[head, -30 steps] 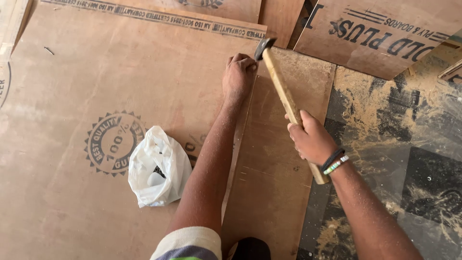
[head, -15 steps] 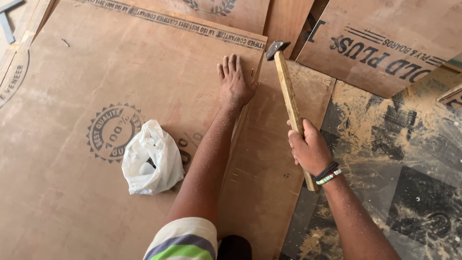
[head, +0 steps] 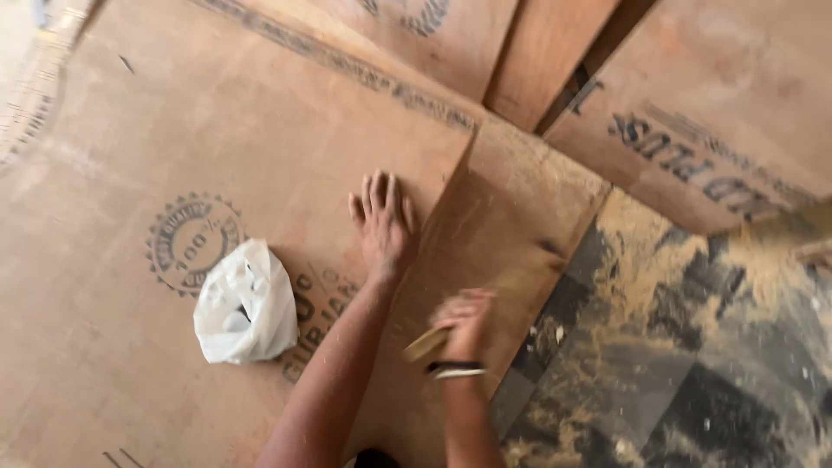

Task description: Hammering nails into plywood boards to assemble a furniture structure.

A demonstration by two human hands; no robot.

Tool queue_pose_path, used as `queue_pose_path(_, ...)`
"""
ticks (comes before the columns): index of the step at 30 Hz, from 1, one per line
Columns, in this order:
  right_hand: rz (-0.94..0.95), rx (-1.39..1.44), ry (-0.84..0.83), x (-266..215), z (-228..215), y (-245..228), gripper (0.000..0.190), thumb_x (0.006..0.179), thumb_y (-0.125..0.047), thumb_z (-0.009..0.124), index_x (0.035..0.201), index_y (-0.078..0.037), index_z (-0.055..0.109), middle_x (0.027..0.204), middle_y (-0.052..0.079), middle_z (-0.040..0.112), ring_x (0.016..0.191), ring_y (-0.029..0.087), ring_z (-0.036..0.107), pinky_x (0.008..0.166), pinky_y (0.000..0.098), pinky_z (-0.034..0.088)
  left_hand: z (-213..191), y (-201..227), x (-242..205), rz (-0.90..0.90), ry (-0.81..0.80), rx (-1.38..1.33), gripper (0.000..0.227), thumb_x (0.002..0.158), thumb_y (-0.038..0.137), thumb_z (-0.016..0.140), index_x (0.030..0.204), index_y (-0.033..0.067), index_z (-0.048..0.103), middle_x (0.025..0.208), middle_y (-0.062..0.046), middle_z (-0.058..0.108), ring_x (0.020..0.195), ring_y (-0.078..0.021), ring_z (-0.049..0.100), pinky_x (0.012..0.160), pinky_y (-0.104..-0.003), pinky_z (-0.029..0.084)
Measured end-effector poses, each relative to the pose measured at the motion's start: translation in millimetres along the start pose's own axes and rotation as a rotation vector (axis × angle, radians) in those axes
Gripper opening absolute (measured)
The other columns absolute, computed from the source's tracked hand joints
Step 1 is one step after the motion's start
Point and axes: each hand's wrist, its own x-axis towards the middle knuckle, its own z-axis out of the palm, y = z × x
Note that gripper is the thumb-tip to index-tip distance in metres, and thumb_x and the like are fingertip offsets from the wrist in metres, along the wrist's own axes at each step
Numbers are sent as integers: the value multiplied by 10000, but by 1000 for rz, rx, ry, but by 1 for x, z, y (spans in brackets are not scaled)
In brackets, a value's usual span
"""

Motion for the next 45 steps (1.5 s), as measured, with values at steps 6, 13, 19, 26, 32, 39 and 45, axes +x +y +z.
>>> queue_pose_path(6,399,-734,-18,-31,85,-23,333,1058,-435,464,1136,-121,544,617,-95,376,434,28,311,355,209,291,-16,8,-3,56,-41,29,605,946,228,484,1513,20,461,1608,-204,386,1547,-363,252,1270,-557,82)
queue_pose_path(13,-161,-904,229,-50,79,-91,294,1062,-376,463,1074,-92,541,636,-66,396,451,51,372,382,233,352,-16,16,6,11,-106,85,743,892,355,579,1530,16,405,1622,-195,338,1559,-344,198,1261,-561,60)
queue_pose_path(19,-90,-1187,191,-45,42,-105,166,972,-239,538,1095,-128,553,618,-21,449,414,93,412,352,286,364,-28,21,13,18,-135,126,1026,768,587,709,1533,14,337,1624,-191,272,1539,-335,154,1244,-552,43)
queue_pose_path(26,-295,-1785,-107,-114,108,-36,349,956,-215,543,1294,-132,532,666,-36,542,452,65,517,395,269,473,-11,4,1,69,-191,198,1073,808,615,669,1588,17,237,1683,-191,176,1562,-353,105,1250,-585,19)
queue_pose_path(32,-204,-1813,54,-90,117,-25,258,1018,-214,549,1231,-70,575,674,-26,489,458,76,449,376,283,407,-5,6,-1,81,-146,251,1012,868,570,640,1605,25,213,1692,-216,140,1571,-381,82,1239,-631,14)
queue_pose_path(39,-563,-1795,-301,-117,177,1,253,1038,-218,518,1229,-56,548,694,-26,506,482,51,479,383,253,429,-1,5,0,130,-188,248,1002,900,544,635,1613,-5,195,1688,-281,103,1576,-428,61,1218,-679,-8)
queue_pose_path(45,-1211,-2063,-566,-44,104,-24,155,1194,-181,479,1125,-90,584,825,-10,618,754,83,619,645,284,522,-5,8,0,94,-219,199,1007,863,536,650,1596,15,197,1675,-263,92,1561,-425,46,1201,-685,-14)
